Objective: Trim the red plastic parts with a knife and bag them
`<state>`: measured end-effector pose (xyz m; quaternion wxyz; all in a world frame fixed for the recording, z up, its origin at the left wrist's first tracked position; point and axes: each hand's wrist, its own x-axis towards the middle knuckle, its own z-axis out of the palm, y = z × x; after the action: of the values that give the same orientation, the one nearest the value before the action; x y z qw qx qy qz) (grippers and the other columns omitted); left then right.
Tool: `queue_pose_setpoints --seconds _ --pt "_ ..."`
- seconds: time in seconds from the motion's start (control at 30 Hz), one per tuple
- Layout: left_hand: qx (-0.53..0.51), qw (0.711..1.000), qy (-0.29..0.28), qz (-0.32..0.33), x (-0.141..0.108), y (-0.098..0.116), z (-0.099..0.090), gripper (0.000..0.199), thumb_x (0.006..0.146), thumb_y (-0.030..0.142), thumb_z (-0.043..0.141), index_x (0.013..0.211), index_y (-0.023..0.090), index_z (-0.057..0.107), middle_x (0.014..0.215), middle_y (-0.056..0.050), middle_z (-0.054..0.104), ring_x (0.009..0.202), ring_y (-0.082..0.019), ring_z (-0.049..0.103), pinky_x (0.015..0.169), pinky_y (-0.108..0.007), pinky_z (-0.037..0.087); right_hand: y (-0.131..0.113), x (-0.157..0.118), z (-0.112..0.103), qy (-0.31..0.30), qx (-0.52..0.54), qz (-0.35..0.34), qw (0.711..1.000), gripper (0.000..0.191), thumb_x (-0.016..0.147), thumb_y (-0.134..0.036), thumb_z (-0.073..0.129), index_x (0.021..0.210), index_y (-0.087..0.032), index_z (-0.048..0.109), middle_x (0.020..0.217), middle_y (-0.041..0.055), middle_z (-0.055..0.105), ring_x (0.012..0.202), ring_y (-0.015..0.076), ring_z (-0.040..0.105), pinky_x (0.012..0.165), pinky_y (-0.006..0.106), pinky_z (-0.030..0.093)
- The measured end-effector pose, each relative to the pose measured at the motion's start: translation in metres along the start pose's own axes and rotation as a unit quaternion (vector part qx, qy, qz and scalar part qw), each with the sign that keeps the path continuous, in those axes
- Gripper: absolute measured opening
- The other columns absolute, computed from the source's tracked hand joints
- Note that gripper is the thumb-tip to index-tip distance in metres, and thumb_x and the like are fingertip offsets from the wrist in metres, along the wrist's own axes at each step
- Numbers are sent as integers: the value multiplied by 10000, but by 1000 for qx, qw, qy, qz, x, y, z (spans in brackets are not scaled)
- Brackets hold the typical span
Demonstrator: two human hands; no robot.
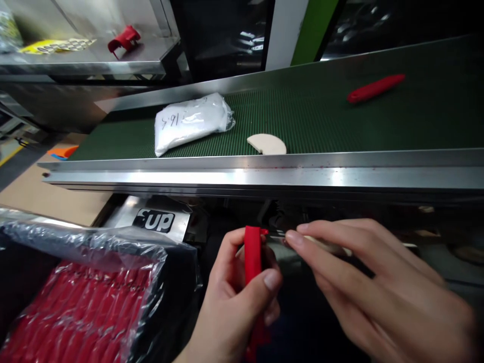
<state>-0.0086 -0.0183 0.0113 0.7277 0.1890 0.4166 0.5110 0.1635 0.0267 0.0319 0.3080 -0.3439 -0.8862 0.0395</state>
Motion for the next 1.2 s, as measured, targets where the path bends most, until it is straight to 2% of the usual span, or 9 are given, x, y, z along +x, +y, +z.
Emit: queue_pose_setpoints --seconds 0.27,0.5,0.67,0.9,1.2 --pt "10 1000 20 0 -4 -1 4 342 806 283 740 1062 269 514 792 21 541 547 -62 455 480 -172 388 -3 -7 2 1 -11 9 1000 402 860 6 554 1211 -156 665 1105 91 659 979 220 585 831 378 448" --pt "28 999 14 -9 -5 -2 1 341 814 317 733 1089 274 537 757 30 518 522 -48 425 467 -158 380 3 -7 1 -9 -24 -10 1000 394 855 24 547 1186 -144 678 1083 90 665 952 222 578 791 370 437" --pt "-15 998 -47 -37 -6 -4 -4 283 826 331 723 1052 286 558 824 19 544 520 -35 444 457 -137 368 8 -5 -4 18 -21 21 999 329 868 15 567 1160 -86 680 1034 123 660 944 201 589 803 335 463" --pt "-93 985 -127 -67 -3 -3 -6 247 889 314 619 1123 288 545 879 4 551 524 -33 443 454 -119 402 1 -11 3 7 51 17 999 367 861 26 536 1168 -120 673 1072 105 638 976 187 584 798 316 472" --pt "-134 973 -161 -98 -2 -3 -5 258 901 331 607 1145 291 534 880 -6 554 533 -33 463 456 -103 438 -1 -10 5 -1 54 12 998 327 891 -12 530 1168 -114 672 1078 102 637 976 176 582 815 311 471"
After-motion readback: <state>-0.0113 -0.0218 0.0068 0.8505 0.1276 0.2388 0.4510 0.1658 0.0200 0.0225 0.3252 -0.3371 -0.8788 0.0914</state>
